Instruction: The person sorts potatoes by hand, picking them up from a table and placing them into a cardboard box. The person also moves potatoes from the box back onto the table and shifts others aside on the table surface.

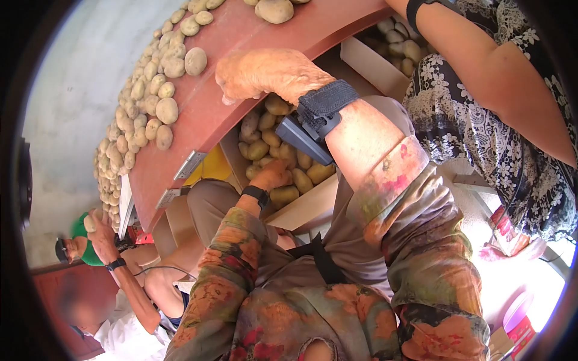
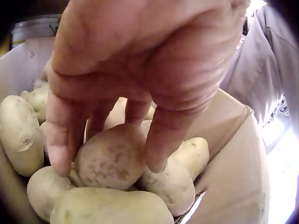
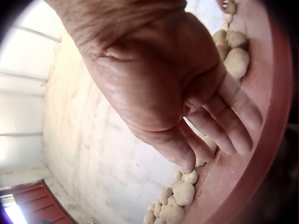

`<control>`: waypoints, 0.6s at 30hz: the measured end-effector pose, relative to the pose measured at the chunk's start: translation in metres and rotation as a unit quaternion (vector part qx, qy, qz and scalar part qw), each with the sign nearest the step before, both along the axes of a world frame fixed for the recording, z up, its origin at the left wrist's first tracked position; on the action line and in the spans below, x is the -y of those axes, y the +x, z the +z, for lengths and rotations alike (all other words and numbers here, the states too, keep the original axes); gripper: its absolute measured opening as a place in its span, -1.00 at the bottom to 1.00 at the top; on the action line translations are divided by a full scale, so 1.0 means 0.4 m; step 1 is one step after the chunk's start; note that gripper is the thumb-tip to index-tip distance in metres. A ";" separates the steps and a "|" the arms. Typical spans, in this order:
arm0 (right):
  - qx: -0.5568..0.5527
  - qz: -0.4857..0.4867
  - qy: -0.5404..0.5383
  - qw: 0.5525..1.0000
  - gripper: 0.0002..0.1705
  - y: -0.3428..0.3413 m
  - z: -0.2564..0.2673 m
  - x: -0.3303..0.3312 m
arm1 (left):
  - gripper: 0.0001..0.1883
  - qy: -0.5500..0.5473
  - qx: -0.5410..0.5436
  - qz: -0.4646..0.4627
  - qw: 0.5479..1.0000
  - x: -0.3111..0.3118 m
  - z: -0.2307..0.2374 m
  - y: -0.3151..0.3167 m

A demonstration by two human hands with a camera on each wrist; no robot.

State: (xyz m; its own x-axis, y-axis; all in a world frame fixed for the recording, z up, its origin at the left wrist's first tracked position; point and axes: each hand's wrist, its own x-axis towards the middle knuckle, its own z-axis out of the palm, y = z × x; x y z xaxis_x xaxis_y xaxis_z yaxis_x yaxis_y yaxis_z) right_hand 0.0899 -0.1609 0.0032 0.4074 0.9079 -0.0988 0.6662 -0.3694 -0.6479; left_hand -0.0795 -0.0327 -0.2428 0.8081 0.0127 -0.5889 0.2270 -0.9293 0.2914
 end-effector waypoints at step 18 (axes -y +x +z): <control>0.089 0.060 0.066 0.992 -0.63 -0.004 -0.009 0.016 | -0.56 -0.353 0.022 0.279 0.893 0.054 0.277 -0.049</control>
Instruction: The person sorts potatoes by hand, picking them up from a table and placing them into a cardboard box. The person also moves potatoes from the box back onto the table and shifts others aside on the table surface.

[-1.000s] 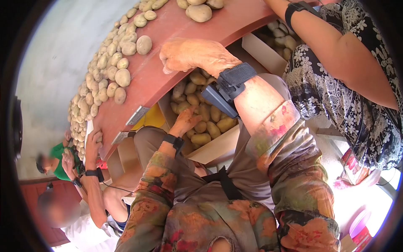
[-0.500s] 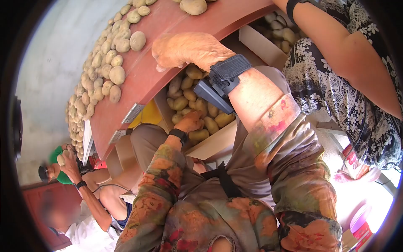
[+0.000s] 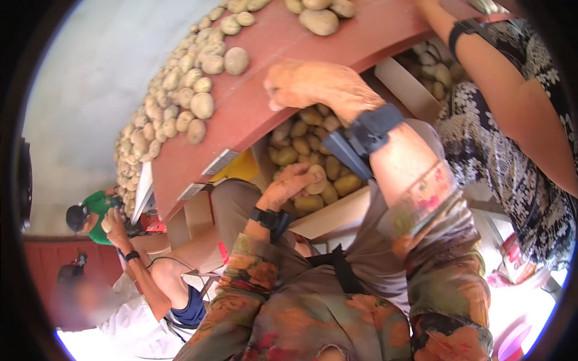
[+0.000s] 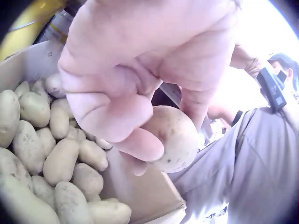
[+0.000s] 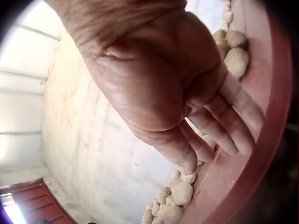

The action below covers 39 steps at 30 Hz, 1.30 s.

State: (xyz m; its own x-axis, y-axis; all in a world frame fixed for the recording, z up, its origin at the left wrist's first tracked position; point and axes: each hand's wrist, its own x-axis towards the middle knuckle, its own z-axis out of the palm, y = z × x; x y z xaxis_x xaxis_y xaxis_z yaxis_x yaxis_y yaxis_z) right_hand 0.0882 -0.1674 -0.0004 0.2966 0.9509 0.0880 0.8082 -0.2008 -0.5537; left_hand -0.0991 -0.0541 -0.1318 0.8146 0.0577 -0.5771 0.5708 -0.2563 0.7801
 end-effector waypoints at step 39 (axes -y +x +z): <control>-0.046 -0.054 -0.079 0.994 -0.64 0.011 -0.001 -0.015 | -0.41 0.251 0.235 0.350 0.871 -0.596 0.203 -0.154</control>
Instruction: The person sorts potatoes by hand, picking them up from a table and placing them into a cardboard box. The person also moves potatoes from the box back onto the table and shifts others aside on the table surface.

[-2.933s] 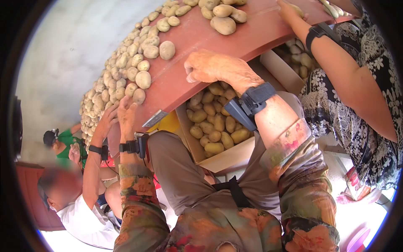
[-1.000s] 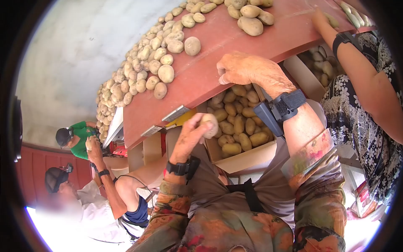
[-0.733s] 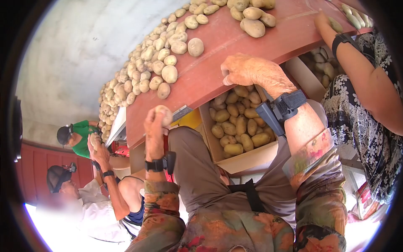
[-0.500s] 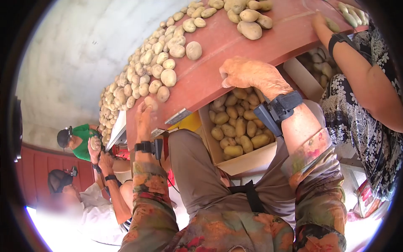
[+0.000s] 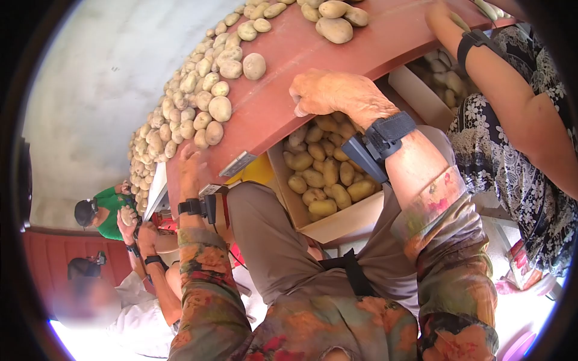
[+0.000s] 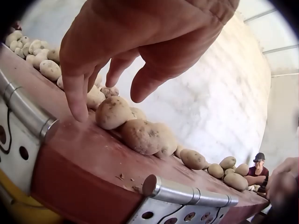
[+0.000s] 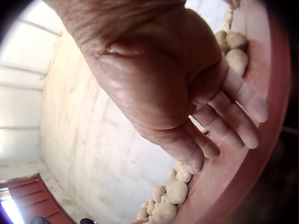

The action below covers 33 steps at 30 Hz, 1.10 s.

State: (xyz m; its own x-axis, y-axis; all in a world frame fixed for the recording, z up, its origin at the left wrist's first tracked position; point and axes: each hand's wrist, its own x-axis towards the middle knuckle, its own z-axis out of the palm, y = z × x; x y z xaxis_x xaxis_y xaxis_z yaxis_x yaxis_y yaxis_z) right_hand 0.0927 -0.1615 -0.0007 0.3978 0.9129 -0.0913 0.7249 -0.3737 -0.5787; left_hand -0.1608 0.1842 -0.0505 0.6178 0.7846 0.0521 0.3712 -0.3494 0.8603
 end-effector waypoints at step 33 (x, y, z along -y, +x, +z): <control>0.003 -0.032 0.011 0.999 -0.72 0.035 -0.065 -0.032 | -0.66 0.111 -0.093 -0.546 0.825 0.644 -0.469 0.265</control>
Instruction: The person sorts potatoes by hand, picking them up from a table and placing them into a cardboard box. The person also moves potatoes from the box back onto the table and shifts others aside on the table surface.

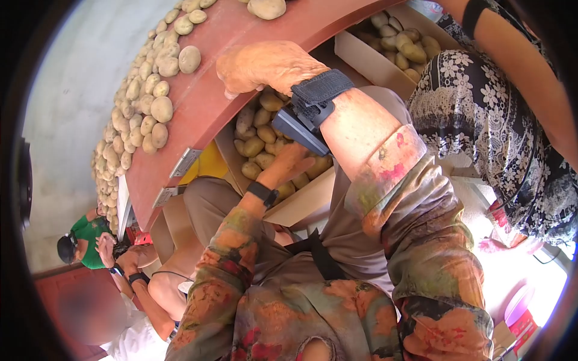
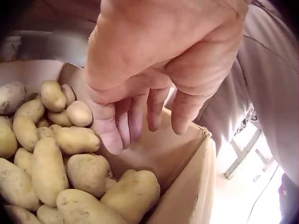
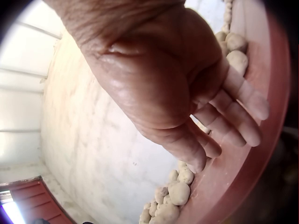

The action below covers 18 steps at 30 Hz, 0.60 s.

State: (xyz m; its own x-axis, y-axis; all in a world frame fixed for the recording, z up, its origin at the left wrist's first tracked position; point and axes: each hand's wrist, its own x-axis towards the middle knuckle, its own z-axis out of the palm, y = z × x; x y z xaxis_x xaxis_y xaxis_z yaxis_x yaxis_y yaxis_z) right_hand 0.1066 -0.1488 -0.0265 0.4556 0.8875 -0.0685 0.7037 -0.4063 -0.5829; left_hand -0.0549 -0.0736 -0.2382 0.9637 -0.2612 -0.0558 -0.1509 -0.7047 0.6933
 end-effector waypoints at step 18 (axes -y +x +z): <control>0.011 0.047 0.001 0.999 -0.63 -0.032 0.075 0.036 | -0.73 0.256 -0.163 -0.032 0.952 0.102 -0.095 0.030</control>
State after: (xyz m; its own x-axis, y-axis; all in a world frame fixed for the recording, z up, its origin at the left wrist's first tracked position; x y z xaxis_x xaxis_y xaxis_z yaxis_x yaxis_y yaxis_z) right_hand 0.0939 -0.1632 0.0035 0.3723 0.9264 -0.0569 0.7517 -0.3369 -0.5670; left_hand -0.0427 -0.1142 -0.2763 0.8568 -0.1763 -0.4846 -0.0404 -0.9598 0.2778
